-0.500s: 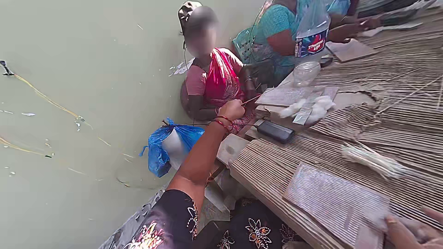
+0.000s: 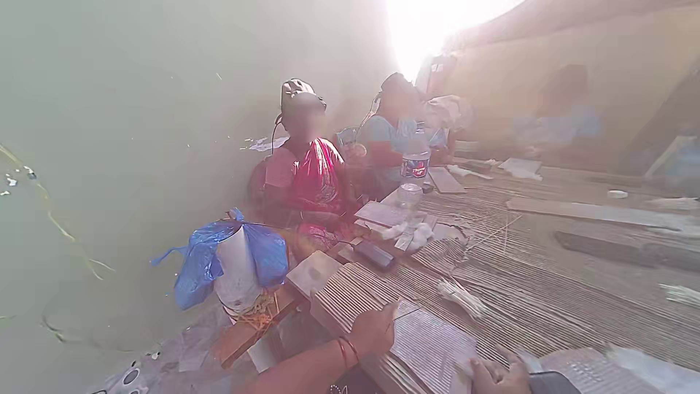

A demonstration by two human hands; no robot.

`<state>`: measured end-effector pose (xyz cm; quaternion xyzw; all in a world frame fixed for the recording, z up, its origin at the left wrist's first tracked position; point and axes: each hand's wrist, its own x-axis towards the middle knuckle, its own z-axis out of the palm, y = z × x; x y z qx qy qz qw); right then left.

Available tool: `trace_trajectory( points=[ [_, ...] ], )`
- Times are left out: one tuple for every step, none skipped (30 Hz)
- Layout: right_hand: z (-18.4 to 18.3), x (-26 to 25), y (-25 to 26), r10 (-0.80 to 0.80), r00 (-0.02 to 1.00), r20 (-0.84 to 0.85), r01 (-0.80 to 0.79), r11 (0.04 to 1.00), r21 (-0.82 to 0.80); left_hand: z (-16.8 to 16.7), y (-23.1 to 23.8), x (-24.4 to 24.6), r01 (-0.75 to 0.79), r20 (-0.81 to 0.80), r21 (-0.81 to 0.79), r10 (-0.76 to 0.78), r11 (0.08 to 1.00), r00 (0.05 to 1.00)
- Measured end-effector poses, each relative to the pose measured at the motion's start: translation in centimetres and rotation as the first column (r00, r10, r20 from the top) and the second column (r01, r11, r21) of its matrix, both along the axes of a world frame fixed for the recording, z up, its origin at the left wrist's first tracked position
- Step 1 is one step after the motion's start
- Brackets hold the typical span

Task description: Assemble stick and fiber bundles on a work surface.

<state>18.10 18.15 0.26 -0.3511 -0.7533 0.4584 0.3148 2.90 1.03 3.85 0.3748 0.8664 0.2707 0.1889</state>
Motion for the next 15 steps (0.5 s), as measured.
trace_trajectory(
  points=[
    [0.0, 0.0, 0.0, -0.003, 1.0, -0.004, 0.003, 1.0, 0.001, -0.4, 0.0, 0.0, 0.011, -0.037, 0.012, -0.01, 1.0, 0.999],
    [0.0, 0.0, -0.1, -0.007, 1.0, -0.006, 0.007, 1.0, 0.002, -0.8, 0.0, -0.2, 0.016, -0.058, 0.045, -0.013, 0.999, 0.998],
    [0.0, 0.0, -0.1, -0.01, 1.0, -0.009, 0.01, 1.0, 0.007, -1.3, 0.0, -0.5, 0.018, -0.069, 0.095, -0.012, 0.995, 0.998],
    [0.1, 0.0, -0.2, -0.01, 1.0, -0.012, 0.011, 1.0, 0.015, -1.6, 0.0, -0.8, 0.017, -0.065, 0.142, -0.007, 0.99, 0.998],
    [0.1, 0.1, -0.3, -0.007, 1.0, -0.012, 0.007, 1.0, 0.018, -2.0, -0.1, -1.1, 0.012, -0.049, 0.189, -0.002, 0.982, 0.999],
    [0.0, 0.2, -0.3, -0.002, 1.0, -0.007, 0.002, 1.0, 0.019, -2.5, -0.2, -1.3, 0.004, -0.034, 0.24, 0.005, 0.971, 0.999],
    [0.0, 0.2, -0.3, -0.001, 1.0, -0.006, 0.001, 1.0, 0.022, -2.8, -0.2, -1.5, -0.001, -0.028, 0.28, 0.009, 0.96, 1.0],
    [-0.1, 0.1, -0.2, -0.002, 1.0, -0.003, 0.002, 1.0, 0.025, -3.1, -0.2, -1.7, 0.001, -0.032, 0.31, 0.01, 0.951, 0.999],
    [-0.2, 0.1, -0.1, -0.005, 1.0, 0.0, 0.005, 1.0, 0.029, -3.3, -0.2, -1.7, 0.004, -0.037, 0.324, 0.008, 0.946, 0.999],
    [-0.3, 0.0, -0.1, -0.005, 1.0, -0.004, 0.005, 0.999, 0.032, -3.2, -0.3, -1.6, 0.008, -0.042, 0.323, 0.005, 0.946, 0.999],
    [-0.3, 0.0, -0.1, -0.003, 1.0, -0.008, 0.004, 1.0, 0.03, -3.2, -0.3, -1.6, 0.01, -0.047, 0.322, 0.006, 0.947, 0.999],
    [-0.4, 0.0, -0.1, 0.0, 1.0, -0.007, 0.0, 1.0, 0.03, -3.2, -0.3, -1.5, 0.011, -0.05, 0.324, 0.005, 0.946, 0.999],
    [-0.3, 0.1, -0.1, 0.005, 1.0, -0.006, -0.005, 1.0, 0.03, -3.3, -0.3, -1.5, 0.012, -0.051, 0.334, 0.006, 0.943, 0.999],
    [-0.4, 0.1, -0.1, 0.006, 1.0, -0.012, -0.005, 0.999, 0.031, -3.4, -0.3, -1.6, 0.014, -0.053, 0.349, 0.005, 0.937, 0.999],
    [-0.5, 0.1, 0.0, 0.001, 1.0, -0.021, -0.001, 1.0, 0.032, -3.6, -0.3, -1.6, 0.013, -0.053, 0.372, 0.007, 0.928, 0.999]
  ],
)
